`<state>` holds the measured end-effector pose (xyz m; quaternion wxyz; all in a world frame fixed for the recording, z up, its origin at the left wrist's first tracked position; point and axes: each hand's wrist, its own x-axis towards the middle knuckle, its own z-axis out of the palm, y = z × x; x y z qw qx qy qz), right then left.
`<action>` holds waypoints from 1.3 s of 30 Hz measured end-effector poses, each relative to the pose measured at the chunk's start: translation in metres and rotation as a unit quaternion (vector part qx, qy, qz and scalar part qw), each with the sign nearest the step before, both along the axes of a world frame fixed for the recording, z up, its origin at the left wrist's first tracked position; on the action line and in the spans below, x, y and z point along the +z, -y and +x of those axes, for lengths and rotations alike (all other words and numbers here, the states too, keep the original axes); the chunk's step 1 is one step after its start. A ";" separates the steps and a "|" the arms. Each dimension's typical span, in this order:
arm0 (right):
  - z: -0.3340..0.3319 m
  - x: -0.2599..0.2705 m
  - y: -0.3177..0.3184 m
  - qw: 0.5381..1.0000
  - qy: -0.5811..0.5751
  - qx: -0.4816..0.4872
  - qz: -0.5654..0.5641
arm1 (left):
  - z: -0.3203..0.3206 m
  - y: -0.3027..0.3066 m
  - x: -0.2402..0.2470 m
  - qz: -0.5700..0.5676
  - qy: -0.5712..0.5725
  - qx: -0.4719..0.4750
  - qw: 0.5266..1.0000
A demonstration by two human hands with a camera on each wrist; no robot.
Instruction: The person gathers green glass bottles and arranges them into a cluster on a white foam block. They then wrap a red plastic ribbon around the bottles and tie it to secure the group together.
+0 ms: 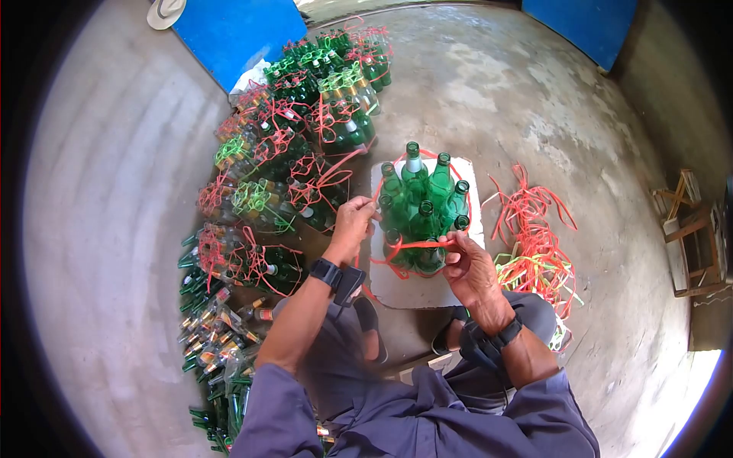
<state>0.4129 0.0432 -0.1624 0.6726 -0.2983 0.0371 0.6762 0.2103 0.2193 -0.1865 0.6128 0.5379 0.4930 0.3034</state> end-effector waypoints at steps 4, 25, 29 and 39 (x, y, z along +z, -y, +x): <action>0.003 -0.007 0.005 1.000 0.009 0.020 -0.001 | 0.002 -0.002 -0.006 -0.028 0.032 0.011 0.999; 0.014 -0.047 -0.005 0.943 0.294 0.000 -0.156 | -0.002 -0.003 -0.036 -0.045 0.078 0.025 0.996; 0.010 -0.046 -0.002 0.938 0.305 0.022 -0.161 | -0.004 0.003 -0.038 -0.034 0.073 0.036 0.996; -0.008 -0.062 0.012 0.893 0.376 0.165 -0.186 | -0.008 0.023 -0.038 0.097 -0.049 0.027 0.994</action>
